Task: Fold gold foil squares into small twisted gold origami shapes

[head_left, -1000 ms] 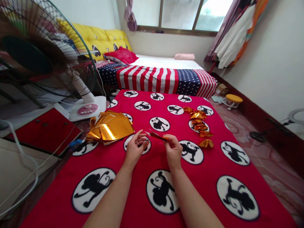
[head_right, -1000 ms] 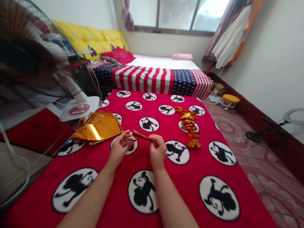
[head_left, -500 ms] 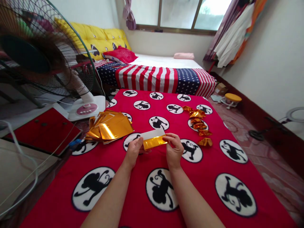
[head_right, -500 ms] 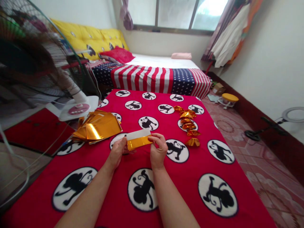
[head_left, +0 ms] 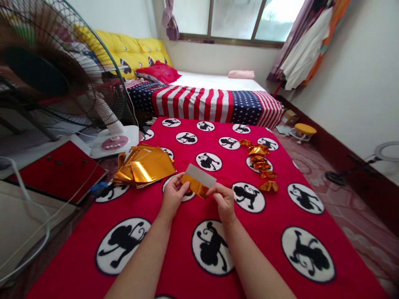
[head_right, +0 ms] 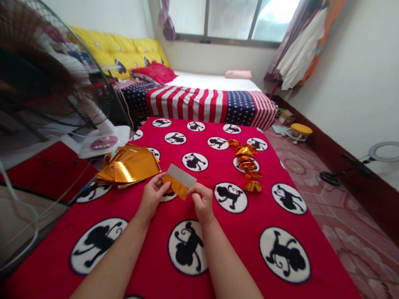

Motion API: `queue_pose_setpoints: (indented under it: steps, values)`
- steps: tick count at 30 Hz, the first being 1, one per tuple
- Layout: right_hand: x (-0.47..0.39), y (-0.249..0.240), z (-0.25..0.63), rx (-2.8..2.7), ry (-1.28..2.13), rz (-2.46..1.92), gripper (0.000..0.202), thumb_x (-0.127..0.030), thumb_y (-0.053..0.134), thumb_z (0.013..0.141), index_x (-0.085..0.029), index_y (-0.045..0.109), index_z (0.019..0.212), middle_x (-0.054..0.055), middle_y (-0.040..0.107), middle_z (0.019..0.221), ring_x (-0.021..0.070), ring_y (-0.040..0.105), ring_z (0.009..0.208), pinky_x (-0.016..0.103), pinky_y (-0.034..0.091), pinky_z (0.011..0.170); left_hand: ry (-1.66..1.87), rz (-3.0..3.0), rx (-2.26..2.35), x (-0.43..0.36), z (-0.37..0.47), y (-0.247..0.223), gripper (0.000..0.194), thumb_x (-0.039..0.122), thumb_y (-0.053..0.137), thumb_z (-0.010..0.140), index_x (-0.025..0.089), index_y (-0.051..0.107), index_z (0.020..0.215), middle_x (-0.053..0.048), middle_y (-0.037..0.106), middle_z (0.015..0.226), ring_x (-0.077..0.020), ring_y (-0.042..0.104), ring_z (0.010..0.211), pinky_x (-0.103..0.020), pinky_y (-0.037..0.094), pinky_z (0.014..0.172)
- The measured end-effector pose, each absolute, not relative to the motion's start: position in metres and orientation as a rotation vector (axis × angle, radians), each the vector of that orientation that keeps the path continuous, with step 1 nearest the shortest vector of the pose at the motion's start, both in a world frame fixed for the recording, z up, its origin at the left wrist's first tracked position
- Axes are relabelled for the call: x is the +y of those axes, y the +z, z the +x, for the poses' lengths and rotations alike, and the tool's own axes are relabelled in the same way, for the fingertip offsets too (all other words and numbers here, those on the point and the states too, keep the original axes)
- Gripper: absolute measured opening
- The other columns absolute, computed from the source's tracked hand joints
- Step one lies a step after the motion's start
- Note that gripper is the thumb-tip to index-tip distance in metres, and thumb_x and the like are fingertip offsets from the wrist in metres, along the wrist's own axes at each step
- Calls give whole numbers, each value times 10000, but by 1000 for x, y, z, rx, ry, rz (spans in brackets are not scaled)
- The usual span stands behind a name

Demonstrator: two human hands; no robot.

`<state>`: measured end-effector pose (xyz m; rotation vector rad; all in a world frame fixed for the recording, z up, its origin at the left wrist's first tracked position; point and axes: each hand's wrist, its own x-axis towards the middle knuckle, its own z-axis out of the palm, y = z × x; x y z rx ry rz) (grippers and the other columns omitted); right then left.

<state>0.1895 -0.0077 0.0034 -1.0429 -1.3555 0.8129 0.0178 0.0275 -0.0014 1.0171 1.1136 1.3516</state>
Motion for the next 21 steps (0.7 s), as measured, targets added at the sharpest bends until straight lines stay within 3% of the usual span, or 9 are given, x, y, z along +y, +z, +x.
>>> queue_pose_setpoints:
  steps: [3,6,8,13,17,21]
  values:
    - [-11,6,186,-1367,935,-982,171,-235,494,799,-203,657,845,20,665,767,170,610,694,286,478,659,1448,996,1136,29,14,-5,467,363,690,751,148,593,1154,-82,711,999,-178,676,836,-252,533,688]
    - [-10,9,183,-1202,986,-947,293,-334,493,873,-227,544,1140,54,668,1021,150,625,714,281,497,655,1389,1186,1152,28,8,-3,301,323,596,823,161,665,1067,-75,706,1028,-193,661,931,-281,515,814]
    - [-9,9,182,-1183,1027,-940,363,-377,522,879,-233,495,1212,50,654,1016,130,607,657,259,483,603,1277,1356,1141,26,6,0,258,301,554,852,178,706,1020,-64,707,1035,-200,649,965,-293,492,877]
    - [-7,6,178,-1256,1126,-1013,459,-359,638,814,-236,500,1234,-27,627,726,146,597,629,243,460,577,1106,1507,1092,21,9,8,309,311,530,885,200,704,1116,-62,701,1062,-208,635,980,-301,484,884]
    - [-3,0,179,-1109,945,-1146,322,-355,637,809,-213,575,1091,4,666,790,155,619,669,253,477,604,1267,1335,1096,23,10,6,445,434,535,898,198,588,1271,-84,649,1154,-183,634,937,-267,511,776]
    - [4,-6,187,-913,724,-1245,258,-378,634,809,-175,624,968,16,651,776,151,602,681,259,486,625,1494,1213,1173,23,7,4,444,482,529,898,181,601,1215,-90,650,1127,-158,624,894,-236,505,730]
